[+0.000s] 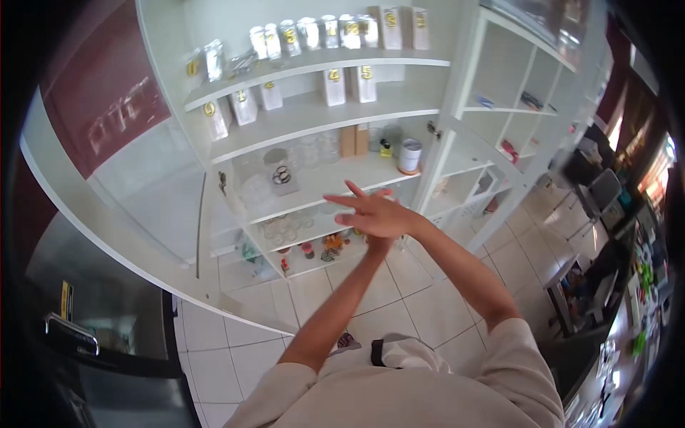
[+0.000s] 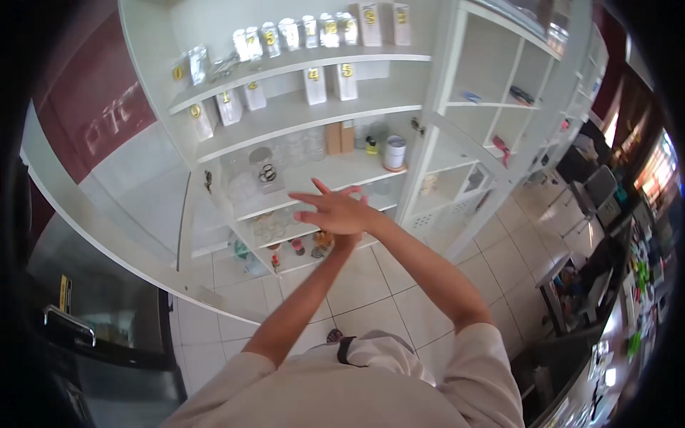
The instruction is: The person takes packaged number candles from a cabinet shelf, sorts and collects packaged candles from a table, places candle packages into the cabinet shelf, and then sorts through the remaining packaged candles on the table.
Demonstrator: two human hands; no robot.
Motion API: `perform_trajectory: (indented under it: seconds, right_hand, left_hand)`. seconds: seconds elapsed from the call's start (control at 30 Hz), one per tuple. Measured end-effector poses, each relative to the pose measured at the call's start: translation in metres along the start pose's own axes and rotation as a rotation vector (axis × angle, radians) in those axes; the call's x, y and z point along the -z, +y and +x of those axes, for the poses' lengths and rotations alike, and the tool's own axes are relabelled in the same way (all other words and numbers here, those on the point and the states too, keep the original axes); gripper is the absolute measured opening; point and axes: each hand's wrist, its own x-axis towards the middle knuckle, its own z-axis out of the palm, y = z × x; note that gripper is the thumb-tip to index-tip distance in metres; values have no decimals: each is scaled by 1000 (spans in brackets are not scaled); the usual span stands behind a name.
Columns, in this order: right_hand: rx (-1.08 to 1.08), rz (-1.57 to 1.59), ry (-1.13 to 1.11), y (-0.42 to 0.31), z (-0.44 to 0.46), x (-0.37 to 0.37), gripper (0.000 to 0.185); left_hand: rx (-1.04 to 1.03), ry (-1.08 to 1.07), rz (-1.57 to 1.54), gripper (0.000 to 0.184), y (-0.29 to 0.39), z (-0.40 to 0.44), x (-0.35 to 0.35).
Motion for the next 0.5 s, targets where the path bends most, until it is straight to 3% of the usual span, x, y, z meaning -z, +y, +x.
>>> perform_trajectory:
  seconds: [0.03,0.1,0.13,0.2,0.23,0.27,0.33,0.37,0.4,0.47,0.5]
  right_hand:
    - [-83,-139,-72,-1,-21,-1,53]
    - [126,-637,143,52,-56,-27,53]
    - [111,-651,148,49,-83,-23,53]
    - [-126,-294,141,17,-147,-8,50]
    - [-264,-272,183,1,-178,0,54]
    - [130,-305,461,46,-209,-5,62]
    - [155,168,1064,69,-273,-21,60]
    - [309,306,1348,25,-289,-20,57]
    - [188,415,1462,10,-325,-18,60]
    - [17,538,1708,10,-385,-20,59]
    - [-52,445,1681,22,-413,-23,57]
  left_hand:
    - [-9,41,-47,34,6,-22,-28]
    - [-45,17,188,39,-28,-54,-56]
    - [-24,15,106,41,-27,-77,-73]
    - [161,23,-739,31,-22,-116,-119]
    - [163,19,-757,31,-20,-135,-146]
    - [85,8,-572,27,-20,-154,-176]
    - [-57,-8,-191,23,-11,-194,-229]
    - [-128,-21,8,25,-5,-213,-245]
    - [-119,-29,10,25,6,-231,-256]
    - [-125,-454,404,37,41,-265,-273]
    - [-127,-662,598,47,58,-279,-280]
